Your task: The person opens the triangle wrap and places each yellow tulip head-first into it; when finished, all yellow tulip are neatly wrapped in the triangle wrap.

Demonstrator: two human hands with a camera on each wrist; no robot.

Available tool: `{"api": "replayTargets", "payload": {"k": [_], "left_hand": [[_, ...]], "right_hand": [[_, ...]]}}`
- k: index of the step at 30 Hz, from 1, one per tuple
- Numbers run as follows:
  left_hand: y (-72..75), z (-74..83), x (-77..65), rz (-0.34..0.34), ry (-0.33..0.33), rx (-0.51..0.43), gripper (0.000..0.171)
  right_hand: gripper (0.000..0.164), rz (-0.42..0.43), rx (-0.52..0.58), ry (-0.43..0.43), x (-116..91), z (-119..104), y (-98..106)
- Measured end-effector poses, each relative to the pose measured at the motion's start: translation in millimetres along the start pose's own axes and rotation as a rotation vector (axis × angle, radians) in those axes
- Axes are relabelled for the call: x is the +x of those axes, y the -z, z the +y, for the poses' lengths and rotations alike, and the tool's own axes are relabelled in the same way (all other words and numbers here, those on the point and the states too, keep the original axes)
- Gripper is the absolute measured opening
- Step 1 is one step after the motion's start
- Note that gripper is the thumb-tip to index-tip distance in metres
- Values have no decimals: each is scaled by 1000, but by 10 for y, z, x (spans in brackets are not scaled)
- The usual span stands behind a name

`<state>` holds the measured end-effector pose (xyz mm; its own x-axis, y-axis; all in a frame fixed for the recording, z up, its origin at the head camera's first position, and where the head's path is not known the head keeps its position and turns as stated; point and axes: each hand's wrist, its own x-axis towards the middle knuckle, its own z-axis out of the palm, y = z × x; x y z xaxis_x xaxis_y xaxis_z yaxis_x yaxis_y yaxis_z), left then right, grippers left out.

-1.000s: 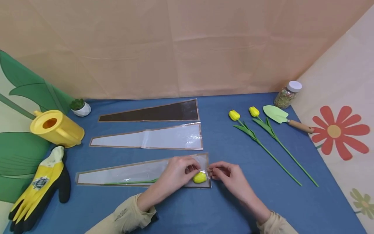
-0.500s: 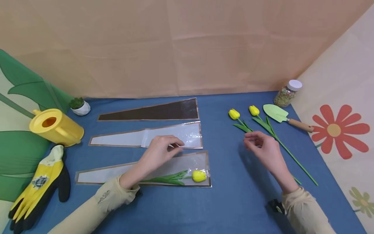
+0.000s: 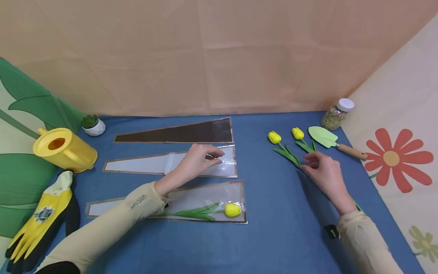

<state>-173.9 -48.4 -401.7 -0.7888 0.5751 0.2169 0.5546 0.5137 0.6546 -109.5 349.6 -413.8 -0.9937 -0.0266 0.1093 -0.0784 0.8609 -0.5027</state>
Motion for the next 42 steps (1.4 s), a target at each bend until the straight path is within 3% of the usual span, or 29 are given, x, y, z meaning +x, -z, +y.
{"api": "replayTargets", "payload": {"k": [11,20,29,37,42], "left_hand": [[-95,-117,238,-45,15,-31,25],[-222,-258,283,-76,14,-3,22],[-259,-292,305,-96,16,34,23],[-268,-284,303,-106,71,56,25],[-294,-247,303,-139,67,127,27]], "right_hand": [[37,-114,-35,-36,24,166,-2],[40,-166,-50,-57,36,175,-11],[33,-147,-57,-55,27,190,-20],[34,-157,-57,-51,44,185,-14],[31,-54,-53,14,35,22,-52]]}}
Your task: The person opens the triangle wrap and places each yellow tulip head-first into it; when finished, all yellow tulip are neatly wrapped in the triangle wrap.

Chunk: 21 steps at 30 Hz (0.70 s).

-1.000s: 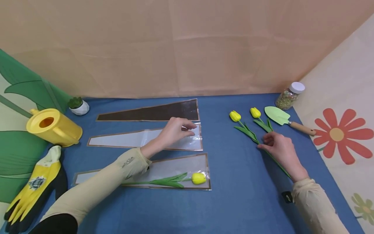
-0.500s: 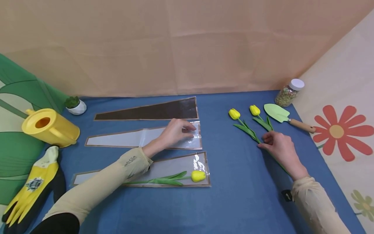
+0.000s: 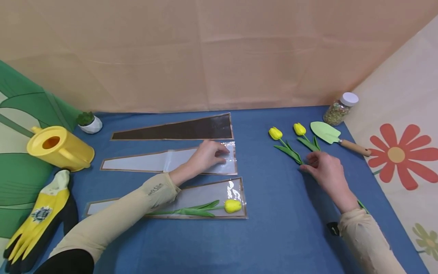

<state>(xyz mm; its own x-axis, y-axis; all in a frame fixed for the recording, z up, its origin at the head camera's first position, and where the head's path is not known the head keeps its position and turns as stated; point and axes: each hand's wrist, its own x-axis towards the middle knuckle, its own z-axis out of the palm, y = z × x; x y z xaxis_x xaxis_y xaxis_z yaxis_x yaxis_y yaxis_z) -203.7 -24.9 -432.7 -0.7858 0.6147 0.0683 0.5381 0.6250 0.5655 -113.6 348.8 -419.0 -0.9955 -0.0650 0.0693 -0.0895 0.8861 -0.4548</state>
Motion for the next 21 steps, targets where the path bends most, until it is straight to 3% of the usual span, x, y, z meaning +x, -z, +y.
{"api": "replayTargets", "payload": {"k": [2,4,8,11,15,21], "left_hand": [[-13,11,-2,-8,-4,18,27],[-25,13,-2,-5,-8,21,26],[-33,3,-2,7,-4,20,26],[-35,-8,-4,9,-5,25,27],[-41,-14,-4,8,-11,22,28],[-33,0,4,4,-10,28,28]], "right_hand": [[28,38,35,42,3,-152,-43],[24,19,121,79,23,-338,-123],[29,-202,404,107,128,-693,-374],[40,-377,634,42,247,-871,-561],[48,-491,858,-91,410,-1011,-690],[50,-598,958,-198,585,-1166,-718]]}}
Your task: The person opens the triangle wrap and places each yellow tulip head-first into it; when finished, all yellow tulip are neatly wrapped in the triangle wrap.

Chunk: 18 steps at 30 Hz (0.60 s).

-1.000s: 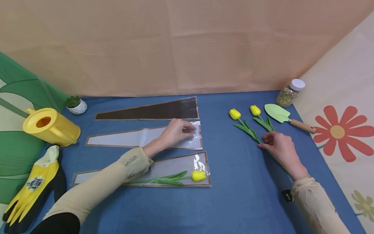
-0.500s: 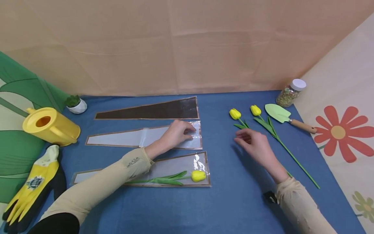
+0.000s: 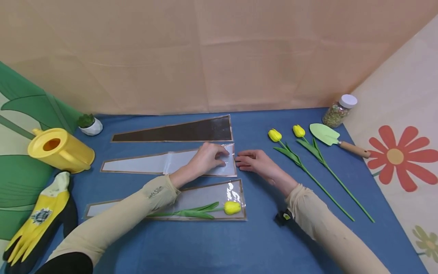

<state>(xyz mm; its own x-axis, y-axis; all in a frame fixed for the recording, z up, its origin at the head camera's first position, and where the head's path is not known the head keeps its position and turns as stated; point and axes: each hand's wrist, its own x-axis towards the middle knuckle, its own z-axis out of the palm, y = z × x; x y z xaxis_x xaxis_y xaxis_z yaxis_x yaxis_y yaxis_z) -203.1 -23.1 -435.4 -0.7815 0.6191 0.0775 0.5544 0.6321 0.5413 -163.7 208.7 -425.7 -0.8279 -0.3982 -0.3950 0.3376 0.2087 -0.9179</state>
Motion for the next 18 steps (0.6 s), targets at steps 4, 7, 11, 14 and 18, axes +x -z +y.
{"api": "replayTargets", "payload": {"k": [4,7,11,14,18], "left_hand": [[0,15,5,-2,7,-10,28],[-3,19,6,-5,12,-16,28],[-12,21,0,-4,19,-22,26],[-13,27,-5,5,25,-26,26],[-7,40,3,32,29,-41,23]], "right_hand": [[49,-25,17,-37,76,-42,-62],[49,-40,41,-53,105,-57,-110],[49,-52,82,-51,116,-52,-151],[50,-50,110,-39,115,-45,-171],[50,-25,132,-28,101,-30,-198]]}}
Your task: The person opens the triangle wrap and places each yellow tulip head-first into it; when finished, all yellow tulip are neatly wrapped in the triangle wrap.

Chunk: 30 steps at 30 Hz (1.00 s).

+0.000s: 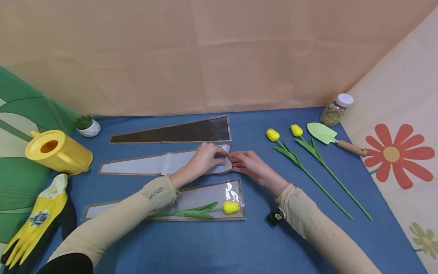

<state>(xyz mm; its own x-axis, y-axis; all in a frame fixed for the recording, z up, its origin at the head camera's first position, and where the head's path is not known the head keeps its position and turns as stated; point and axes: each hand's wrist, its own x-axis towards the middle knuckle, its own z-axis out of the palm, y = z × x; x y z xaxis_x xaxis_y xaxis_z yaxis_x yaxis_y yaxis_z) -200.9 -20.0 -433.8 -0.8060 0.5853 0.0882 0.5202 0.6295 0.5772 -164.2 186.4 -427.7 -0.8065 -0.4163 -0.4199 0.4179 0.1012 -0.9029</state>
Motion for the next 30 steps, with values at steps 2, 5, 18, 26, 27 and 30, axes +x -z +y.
{"api": "replayTargets", "payload": {"k": [2,5,18,26,27,30], "left_hand": [[2,3,5,17,3,-13,21],[6,9,12,39,8,-23,15],[30,-15,-2,67,14,-10,6],[53,-27,-24,65,0,-5,9],[54,-27,-29,66,-4,-3,9],[54,-26,-47,74,-17,-3,9]], "right_hand": [[50,5,11,16,-5,12,-20],[49,7,32,39,-18,6,-51],[49,35,45,41,-8,31,-28],[48,41,68,38,-23,61,-15],[49,43,72,35,-30,61,-14],[49,52,75,30,-55,58,-6]]}}
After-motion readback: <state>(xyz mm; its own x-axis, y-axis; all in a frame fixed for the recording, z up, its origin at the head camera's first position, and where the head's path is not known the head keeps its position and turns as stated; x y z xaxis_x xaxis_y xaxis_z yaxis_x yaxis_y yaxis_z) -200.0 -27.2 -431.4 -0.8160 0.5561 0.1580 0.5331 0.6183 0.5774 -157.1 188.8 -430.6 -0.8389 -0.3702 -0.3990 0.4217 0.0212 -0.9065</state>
